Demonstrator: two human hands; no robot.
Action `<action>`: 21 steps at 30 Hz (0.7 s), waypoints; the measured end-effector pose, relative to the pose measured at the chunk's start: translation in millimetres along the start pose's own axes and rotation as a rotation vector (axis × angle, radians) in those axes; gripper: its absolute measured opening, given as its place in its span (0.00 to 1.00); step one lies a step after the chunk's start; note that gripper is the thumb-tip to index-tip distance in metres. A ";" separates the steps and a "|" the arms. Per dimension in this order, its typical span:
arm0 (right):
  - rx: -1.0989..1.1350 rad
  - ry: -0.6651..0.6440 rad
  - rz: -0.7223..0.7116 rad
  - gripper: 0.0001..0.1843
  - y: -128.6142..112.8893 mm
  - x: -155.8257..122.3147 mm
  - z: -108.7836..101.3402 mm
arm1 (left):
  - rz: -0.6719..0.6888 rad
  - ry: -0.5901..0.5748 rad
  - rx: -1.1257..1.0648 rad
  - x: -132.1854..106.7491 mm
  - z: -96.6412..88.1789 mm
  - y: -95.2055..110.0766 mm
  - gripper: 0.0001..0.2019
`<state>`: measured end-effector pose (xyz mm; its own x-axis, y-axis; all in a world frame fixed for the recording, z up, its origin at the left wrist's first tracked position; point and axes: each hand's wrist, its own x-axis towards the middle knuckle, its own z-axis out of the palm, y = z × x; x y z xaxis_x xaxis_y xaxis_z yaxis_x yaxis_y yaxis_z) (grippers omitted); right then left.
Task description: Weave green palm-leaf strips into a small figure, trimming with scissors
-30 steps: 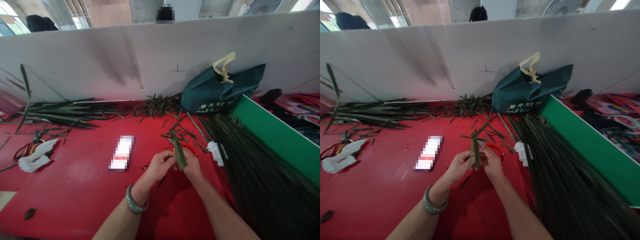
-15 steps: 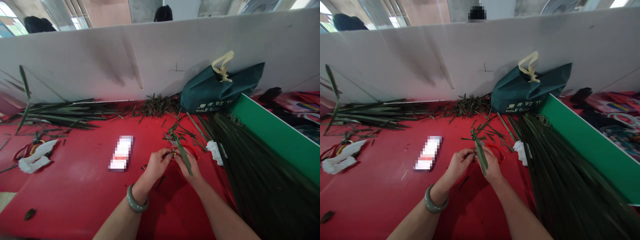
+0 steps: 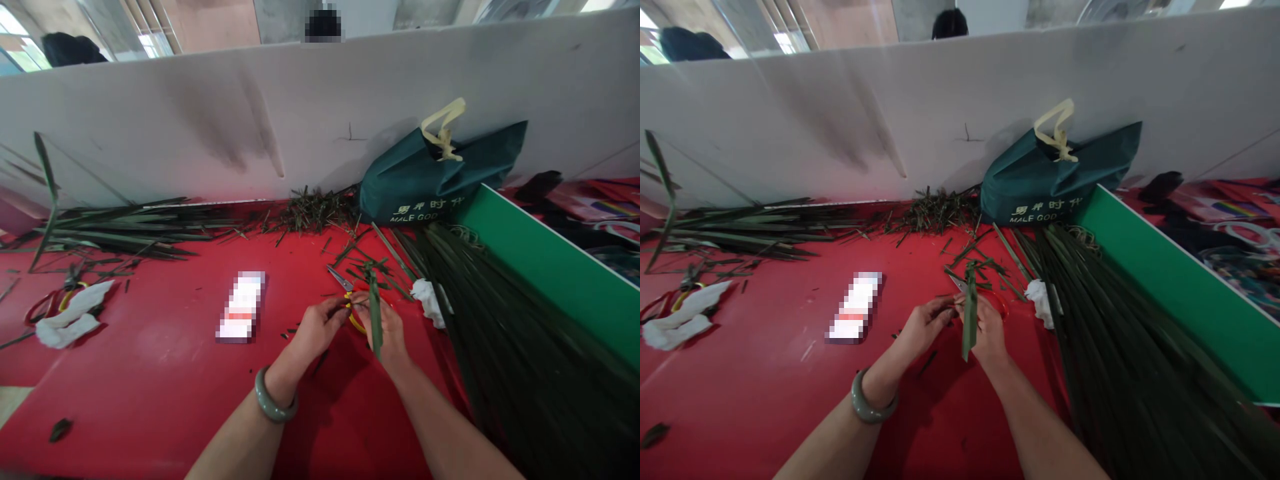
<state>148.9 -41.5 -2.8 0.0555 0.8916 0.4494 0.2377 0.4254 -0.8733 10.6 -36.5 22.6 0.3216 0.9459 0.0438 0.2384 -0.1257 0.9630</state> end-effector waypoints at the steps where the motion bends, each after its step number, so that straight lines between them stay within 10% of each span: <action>1: 0.009 0.036 0.006 0.08 -1.1 -0.1 -0.7 | 0.006 -0.014 0.021 0.5 -1.0 -0.7 0.15; 21: -0.031 0.068 0.137 0.06 -14.0 3.1 -6.4 | 0.105 0.006 0.235 0.1 -4.3 3.4 0.13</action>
<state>152.0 -45.7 12.0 0.1549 0.9278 0.3395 0.2536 0.2948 -0.9213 7.5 -35.5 27.1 0.3503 0.9258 0.1423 0.4106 -0.2883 0.8650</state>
